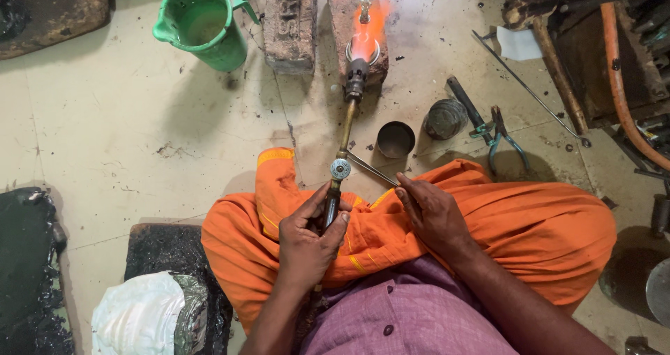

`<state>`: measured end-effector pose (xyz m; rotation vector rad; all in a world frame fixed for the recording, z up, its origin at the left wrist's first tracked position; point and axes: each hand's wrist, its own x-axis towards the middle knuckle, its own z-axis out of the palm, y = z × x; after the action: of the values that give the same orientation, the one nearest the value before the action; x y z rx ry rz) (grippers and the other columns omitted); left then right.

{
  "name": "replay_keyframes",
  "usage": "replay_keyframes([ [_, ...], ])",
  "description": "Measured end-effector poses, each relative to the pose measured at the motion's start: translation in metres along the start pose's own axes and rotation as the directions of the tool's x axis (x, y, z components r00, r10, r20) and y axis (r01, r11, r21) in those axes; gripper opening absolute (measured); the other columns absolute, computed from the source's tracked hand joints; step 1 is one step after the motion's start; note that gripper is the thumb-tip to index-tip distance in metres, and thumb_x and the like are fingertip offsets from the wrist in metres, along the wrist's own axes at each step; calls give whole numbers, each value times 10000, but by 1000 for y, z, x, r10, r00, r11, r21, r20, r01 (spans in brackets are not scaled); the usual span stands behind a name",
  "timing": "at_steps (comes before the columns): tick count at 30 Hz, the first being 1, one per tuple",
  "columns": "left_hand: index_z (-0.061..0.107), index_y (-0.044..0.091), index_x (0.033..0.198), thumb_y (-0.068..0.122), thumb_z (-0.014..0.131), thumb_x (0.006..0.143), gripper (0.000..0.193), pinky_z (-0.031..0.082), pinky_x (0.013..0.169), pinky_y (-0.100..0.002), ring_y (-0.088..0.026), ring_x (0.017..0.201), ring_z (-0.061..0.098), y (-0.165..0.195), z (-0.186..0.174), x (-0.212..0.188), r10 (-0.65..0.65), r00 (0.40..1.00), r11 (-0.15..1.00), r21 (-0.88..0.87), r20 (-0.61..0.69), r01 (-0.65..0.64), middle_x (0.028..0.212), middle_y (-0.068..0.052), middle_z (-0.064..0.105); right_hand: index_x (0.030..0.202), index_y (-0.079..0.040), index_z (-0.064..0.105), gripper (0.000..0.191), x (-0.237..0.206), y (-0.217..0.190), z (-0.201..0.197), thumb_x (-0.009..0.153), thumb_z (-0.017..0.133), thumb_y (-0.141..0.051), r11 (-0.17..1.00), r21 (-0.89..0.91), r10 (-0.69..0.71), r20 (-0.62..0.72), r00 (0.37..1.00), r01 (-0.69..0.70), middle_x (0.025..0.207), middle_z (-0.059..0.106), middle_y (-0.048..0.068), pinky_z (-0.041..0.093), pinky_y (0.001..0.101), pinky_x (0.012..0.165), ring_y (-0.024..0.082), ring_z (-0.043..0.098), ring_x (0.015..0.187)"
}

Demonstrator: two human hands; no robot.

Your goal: The person sits on the floor holding a blowtorch in one hand and a small crucible in the other, heating the crucible over the flame and pouring its molten contents into a mold on the floor. They then hold the torch flame against a small object set on a brick while working on it with a thin rod.

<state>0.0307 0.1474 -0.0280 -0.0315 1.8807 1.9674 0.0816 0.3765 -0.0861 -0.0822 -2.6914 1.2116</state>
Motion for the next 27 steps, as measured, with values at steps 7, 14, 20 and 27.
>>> replay_keyframes([
  [7, 596, -22, 1429, -25, 709, 917, 525, 534, 730, -163, -20, 805, 622, -7, -1, 2, 6, 1000, 1000, 7, -29, -5, 992, -39, 746, 1276, 14, 652, 333, -1, 0, 0, 998, 647, -168, 1000, 8, 15, -3, 1000, -15, 964, 721, 181, 578, 385, 724, 307, 729, 828],
  [14, 570, 3, 1447, -31, 689, 913, 549, 522, 682, -164, -16, 769, 597, -12, -4, 1, 4, 1000, 997, -80, 11, -4, 1011, -26, 732, 1277, 14, 649, 332, -1, 2, 2, 1000, 650, -170, 1000, 12, 10, -1, 1000, -10, 985, 725, 180, 580, 379, 740, 299, 733, 846],
  [20, 579, 5, 1452, -29, 689, 921, 543, 528, 733, -148, -7, 809, 615, -27, -1, 5, -5, 1000, 1000, -4, -20, 5, 1009, -30, 734, 1278, 17, 651, 346, -1, 3, 3, 991, 654, -176, 1000, 1, 20, 10, 1000, -20, 980, 723, 181, 577, 385, 734, 303, 728, 840],
  [27, 567, -2, 1459, -34, 681, 928, 544, 502, 719, -145, -5, 780, 576, -26, -5, 4, 41, 999, 999, -16, -8, -41, 1017, -5, 708, 1272, 18, 655, 338, -1, 2, 3, 995, 651, -175, 998, -31, 52, 31, 998, -51, 953, 717, 181, 570, 394, 724, 309, 719, 813],
])
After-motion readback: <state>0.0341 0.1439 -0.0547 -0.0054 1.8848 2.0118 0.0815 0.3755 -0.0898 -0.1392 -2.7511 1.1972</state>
